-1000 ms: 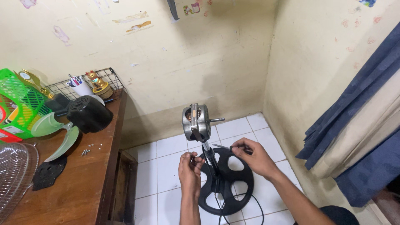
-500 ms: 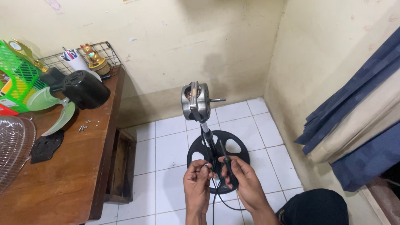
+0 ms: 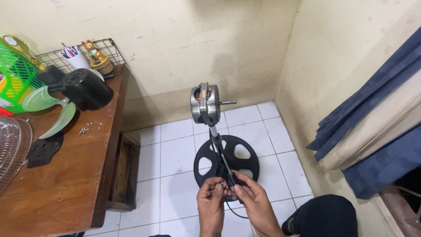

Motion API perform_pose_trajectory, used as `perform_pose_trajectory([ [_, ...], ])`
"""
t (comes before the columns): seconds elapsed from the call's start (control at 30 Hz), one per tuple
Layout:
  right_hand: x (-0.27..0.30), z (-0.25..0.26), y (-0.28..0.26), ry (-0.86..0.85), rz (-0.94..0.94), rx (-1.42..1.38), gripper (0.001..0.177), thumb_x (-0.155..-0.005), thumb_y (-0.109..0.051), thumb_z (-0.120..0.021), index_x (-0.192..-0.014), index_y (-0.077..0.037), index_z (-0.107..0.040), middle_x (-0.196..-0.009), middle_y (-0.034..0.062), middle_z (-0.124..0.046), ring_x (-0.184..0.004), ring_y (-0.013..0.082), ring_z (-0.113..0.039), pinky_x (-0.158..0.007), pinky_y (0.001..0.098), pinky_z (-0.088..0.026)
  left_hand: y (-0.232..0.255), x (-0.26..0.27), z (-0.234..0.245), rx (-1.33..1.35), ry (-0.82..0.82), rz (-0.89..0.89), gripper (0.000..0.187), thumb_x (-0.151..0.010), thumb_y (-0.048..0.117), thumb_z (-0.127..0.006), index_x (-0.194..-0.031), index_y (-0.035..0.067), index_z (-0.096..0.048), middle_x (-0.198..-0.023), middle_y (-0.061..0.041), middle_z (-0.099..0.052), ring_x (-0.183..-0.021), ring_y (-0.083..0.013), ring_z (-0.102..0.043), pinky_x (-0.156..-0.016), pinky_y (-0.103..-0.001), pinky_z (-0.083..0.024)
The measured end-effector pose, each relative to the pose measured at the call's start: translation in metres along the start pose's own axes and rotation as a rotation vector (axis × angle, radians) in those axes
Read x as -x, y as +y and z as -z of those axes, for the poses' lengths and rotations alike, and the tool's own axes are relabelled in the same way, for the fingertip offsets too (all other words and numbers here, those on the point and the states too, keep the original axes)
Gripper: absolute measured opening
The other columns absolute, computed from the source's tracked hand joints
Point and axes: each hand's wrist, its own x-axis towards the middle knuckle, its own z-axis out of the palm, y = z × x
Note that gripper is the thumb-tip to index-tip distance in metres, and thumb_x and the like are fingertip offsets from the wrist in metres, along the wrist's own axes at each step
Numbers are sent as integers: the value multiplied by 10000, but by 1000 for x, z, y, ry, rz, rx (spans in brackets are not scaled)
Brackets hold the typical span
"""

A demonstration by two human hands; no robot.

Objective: The person uses a screwdriver to tighten screws on the motor housing of a standing electric fan. They repeatedly insert and turn the screwdriver on different screws, occasionally pausing to adjust their grip or reposition the motor.

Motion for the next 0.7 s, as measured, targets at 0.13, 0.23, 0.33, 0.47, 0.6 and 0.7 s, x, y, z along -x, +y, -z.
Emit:
perform_pose_trajectory([
  [0.13,-1,0,-6,4,55,54,421,-985,-80,-575,-1395,16,-576,-1026,99,-702,-924,124,-665,-837,278,-546,7,0,-6,1,-67,-46,232,-936,113,-706,-1097,-40,-641,-921,-103,-680,-821,-159,-666,-780,-295,-570],
  [0.23,0,-1,-15,-11,65,80,415,-1002,-96,-542,-1405,-1,-563,-1035,113,-704,-893,126,-670,-745,264,-508,15,0,-11,-4,-84,-43,225,-925,102,-711,-1089,-36,-642,-908,-100,-677,-811,-162,-658,-764,-308,-572],
  [0.33,1,-1,-24,27,25,105,441,-997,-123,-495,-1438,-105,-489,-1036,119,-739,-816,148,-685,-599,265,-461,22,2,-14,-33,-60,-27,221,-919,95,-708,-1082,-40,-645,-908,-104,-683,-803,-160,-651,-739,-303,-550],
  [0.47,3,1,-24,-34,79,-107,386,-1049,-143,-463,-1433,-111,-479,-1015,123,-700,-729,197,-655,-557,310,-483,26,2,-17,-80,-60,-71,220,-934,101,-713,-1085,-47,-652,-891,-108,-677,-792,-160,-638,-738,-295,-530],
  [0.6,1,8,-18,-87,28,-106,301,-1045,-150,-450,-1220,36,-610,-917,77,-630,-792,163,-627,-651,317,-488,29,3,-20,-116,-46,-64,238,-919,116,-723,-1081,-46,-659,-898,-94,-680,-794,-153,-634,-741,-297,-531],
  [0.7,2,12,-14,-141,69,-33,247,-1048,-53,-516,-1233,56,-638,-901,105,-618,-862,159,-597,-757,324,-483,31,3,-20,-141,-64,-70,250,-927,130,-728,-1089,-49,-662,-899,-98,-677,-804,-153,-634,-755,-293,-525],
])
